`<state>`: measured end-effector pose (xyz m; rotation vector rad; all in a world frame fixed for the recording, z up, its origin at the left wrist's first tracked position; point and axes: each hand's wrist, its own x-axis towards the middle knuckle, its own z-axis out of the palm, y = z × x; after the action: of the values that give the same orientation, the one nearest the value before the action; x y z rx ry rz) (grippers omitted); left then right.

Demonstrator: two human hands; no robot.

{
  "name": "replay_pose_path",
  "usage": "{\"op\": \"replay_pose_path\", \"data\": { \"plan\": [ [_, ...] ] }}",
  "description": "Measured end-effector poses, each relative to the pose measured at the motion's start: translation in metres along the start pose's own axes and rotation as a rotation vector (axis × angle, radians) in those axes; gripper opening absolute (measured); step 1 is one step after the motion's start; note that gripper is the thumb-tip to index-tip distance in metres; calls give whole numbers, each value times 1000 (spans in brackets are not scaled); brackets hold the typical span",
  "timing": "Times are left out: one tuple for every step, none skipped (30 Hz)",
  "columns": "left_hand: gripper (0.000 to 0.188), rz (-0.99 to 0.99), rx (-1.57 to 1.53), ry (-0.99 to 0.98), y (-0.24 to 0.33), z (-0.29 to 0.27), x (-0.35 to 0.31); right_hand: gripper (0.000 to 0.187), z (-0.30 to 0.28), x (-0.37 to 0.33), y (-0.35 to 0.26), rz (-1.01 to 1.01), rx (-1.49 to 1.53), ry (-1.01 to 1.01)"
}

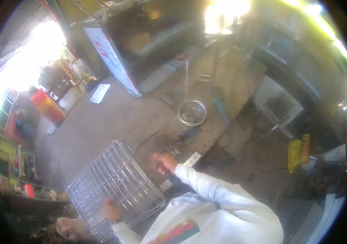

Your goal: The person assembles a rectangular metal wire cage on a workbench. They use pliers to bend and secure wire ends, then weld joints with a handheld welding torch, and hammer welds to flatten them. The cage is flipped and repositioned during the process.

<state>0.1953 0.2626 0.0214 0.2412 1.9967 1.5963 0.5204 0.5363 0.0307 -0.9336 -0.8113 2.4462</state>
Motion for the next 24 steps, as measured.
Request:
{"op": "replay_pose_path", "data": {
  "plan": [
    [17,-7,-4,15,-17,-30,10,43,-11,5,-11,-47,204,117],
    [18,-10,-5,40,-32,-64,19,43,-21,13,-21,-97,90,166],
    [18,-13,-10,45,-34,-67,15,43,-35,17,-28,-144,-19,242],
    [18,-10,-15,57,-34,-74,11,46,-42,22,-31,-130,-259,254],
    [18,-2,-20,35,-31,-67,8,54,-44,33,-25,-112,-526,330],
    [18,5,-24,15,-28,-61,4,55,-42,43,-13,-85,-651,371],
    [18,16,-10,-10,-18,-49,1,56,-36,56,1,-63,-771,404],
    [17,28,0,-46,-6,-22,-5,55,-40,75,23,-170,-960,531],
    [18,38,14,-73,10,15,-21,54,-52,93,48,-270,-1149,669],
    [18,52,26,-96,29,50,-37,53,-60,108,65,-289,-993,691],
    [18,73,43,-90,49,74,-55,54,-54,115,68,-301,-967,662],
    [19,89,51,-141,62,93,-69,54,-50,117,67,-311,-941,634],
    [19,98,61,-200,71,112,-79,55,-49,115,67,-316,-916,617],
    [19,118,89,-283,74,133,-85,52,-56,111,68,-422,-925,672],
    [19,135,116,-374,74,156,-91,50,-70,106,64,-442,-853,631],
    [20,149,144,-439,75,174,-101,48,-72,96,49,-459,-782,564],
    [19,207,239,-446,84,198,-115,46,-76,79,27,-472,-716,501],
    [18,257,358,-460,86,218,-122,49,-81,56,0,-413,-577,373],
    [19,307,472,-476,86,242,-130,52,-90,27,-28,-356,-440,251],
    [18,374,508,-509,79,267,-137,52,-104,-2,-45,-396,-444,158],
    [18,450,545,-524,70,294,-142,50,-115,-33,-60,-415,-659,57],
    [19,530,578,-536,67,327,-150,49,-132,-65,-78,-439,-875,-51],
    [18,619,626,-600,75,368,-168,48,-152,-97,-94,-465,-1076,-128],
    [17,469,625,-698,80,409,-188,45,-175,-123,-100,-360,-1061,-109]
  ]
}}
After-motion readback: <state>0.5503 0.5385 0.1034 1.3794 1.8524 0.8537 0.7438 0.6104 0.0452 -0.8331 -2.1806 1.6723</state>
